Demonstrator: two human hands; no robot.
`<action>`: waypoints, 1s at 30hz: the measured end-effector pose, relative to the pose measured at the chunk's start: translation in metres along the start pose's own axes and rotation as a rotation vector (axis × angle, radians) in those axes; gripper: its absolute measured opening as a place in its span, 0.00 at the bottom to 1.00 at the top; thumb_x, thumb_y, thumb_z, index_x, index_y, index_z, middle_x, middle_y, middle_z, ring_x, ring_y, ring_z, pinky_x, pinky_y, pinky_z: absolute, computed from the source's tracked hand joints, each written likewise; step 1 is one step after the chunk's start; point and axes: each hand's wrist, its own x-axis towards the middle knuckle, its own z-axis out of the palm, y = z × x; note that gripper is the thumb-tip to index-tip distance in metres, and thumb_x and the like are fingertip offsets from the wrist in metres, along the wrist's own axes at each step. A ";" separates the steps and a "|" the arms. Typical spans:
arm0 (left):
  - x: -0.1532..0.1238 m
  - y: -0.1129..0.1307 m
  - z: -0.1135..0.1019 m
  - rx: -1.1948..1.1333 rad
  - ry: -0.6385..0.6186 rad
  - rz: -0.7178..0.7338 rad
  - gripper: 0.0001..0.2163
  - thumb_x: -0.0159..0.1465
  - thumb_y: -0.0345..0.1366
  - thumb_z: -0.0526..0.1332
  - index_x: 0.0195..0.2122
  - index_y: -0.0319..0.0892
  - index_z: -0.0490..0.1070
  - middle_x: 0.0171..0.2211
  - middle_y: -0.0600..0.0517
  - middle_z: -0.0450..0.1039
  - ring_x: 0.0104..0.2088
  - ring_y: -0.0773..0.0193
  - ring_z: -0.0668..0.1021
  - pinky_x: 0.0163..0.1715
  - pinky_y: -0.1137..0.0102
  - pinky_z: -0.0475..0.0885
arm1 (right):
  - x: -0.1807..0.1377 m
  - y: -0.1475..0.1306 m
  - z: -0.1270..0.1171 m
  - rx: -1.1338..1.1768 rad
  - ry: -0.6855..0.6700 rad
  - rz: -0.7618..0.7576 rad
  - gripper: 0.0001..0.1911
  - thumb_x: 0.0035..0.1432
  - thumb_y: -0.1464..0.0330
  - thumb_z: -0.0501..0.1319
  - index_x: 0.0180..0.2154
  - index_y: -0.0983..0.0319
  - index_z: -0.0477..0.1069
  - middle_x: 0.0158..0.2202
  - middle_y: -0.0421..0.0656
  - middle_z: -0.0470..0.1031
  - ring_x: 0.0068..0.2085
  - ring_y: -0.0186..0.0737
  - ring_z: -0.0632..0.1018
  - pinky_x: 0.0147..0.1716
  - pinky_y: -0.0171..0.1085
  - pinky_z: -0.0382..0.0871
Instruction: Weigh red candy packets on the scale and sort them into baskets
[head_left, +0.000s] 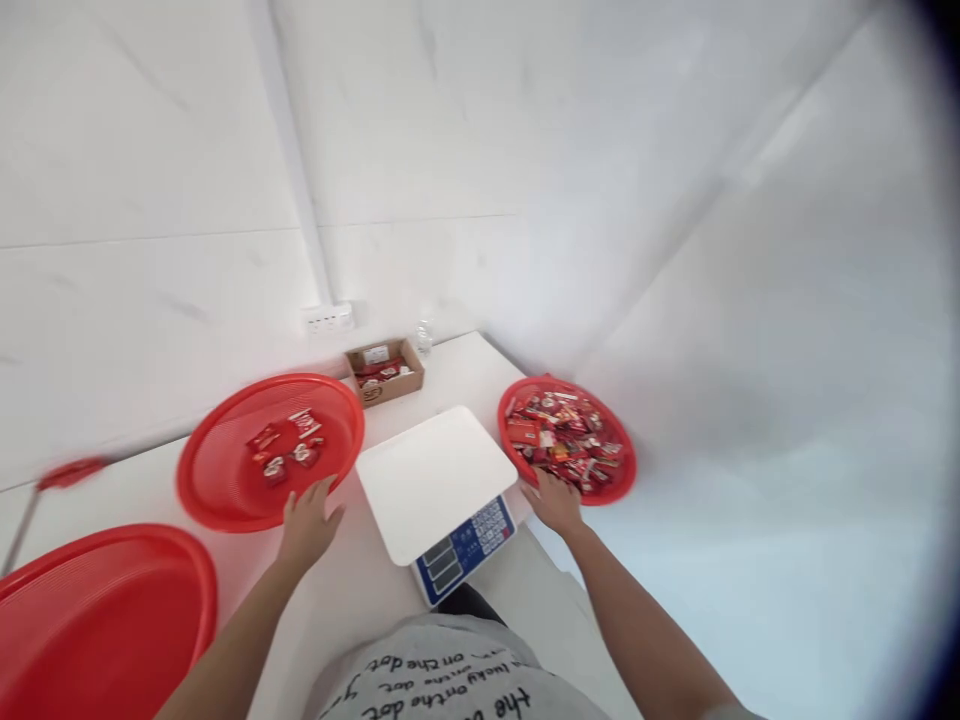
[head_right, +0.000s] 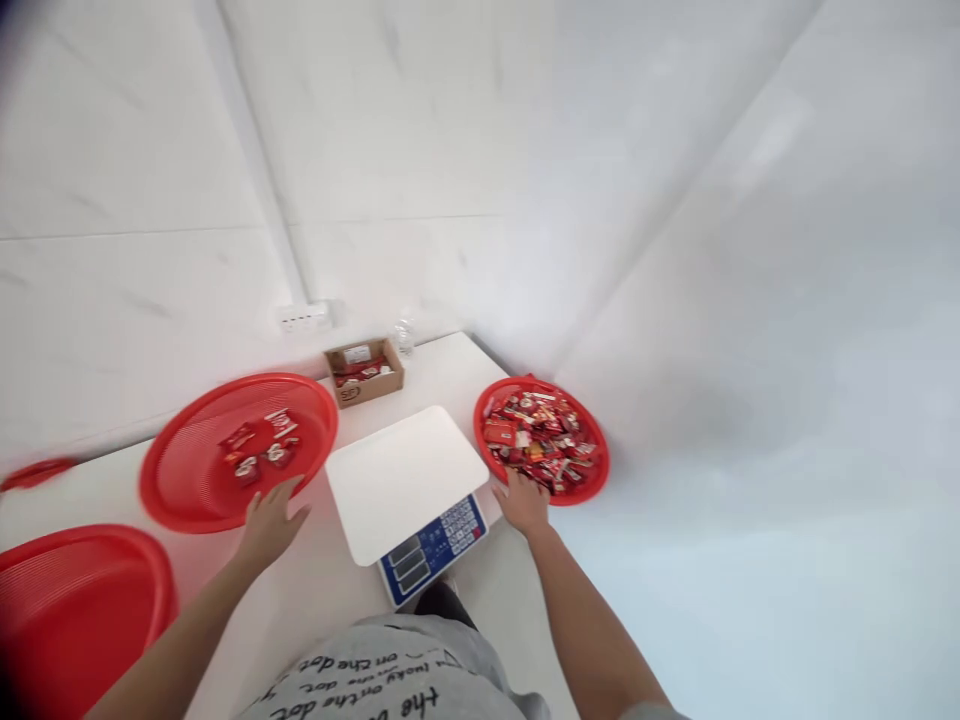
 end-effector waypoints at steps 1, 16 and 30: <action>0.002 -0.001 0.000 0.007 0.008 -0.001 0.20 0.61 0.38 0.52 0.54 0.41 0.64 0.53 0.42 0.69 0.54 0.53 0.69 0.59 0.51 0.51 | 0.000 -0.001 -0.003 0.017 -0.009 0.003 0.29 0.61 0.54 0.46 0.59 0.62 0.57 0.55 0.52 0.68 0.54 0.53 0.68 0.52 0.52 0.55; 0.023 0.075 -0.003 -0.145 0.257 -0.052 0.21 0.61 0.44 0.49 0.51 0.38 0.65 0.52 0.37 0.67 0.58 0.44 0.63 0.54 0.45 0.58 | 0.065 0.043 -0.027 0.387 -0.409 -0.106 0.33 0.62 0.52 0.40 0.55 0.64 0.66 0.57 0.50 0.67 0.57 0.48 0.67 0.55 0.43 0.58; 0.053 0.240 0.031 -0.300 -0.044 0.248 0.16 0.64 0.42 0.49 0.50 0.46 0.66 0.53 0.48 0.68 0.57 0.58 0.67 0.57 0.60 0.61 | 0.117 0.073 -0.023 0.629 -0.122 -0.284 0.27 0.56 0.76 0.48 0.58 0.64 0.60 0.61 0.50 0.59 0.61 0.40 0.61 0.60 0.41 0.53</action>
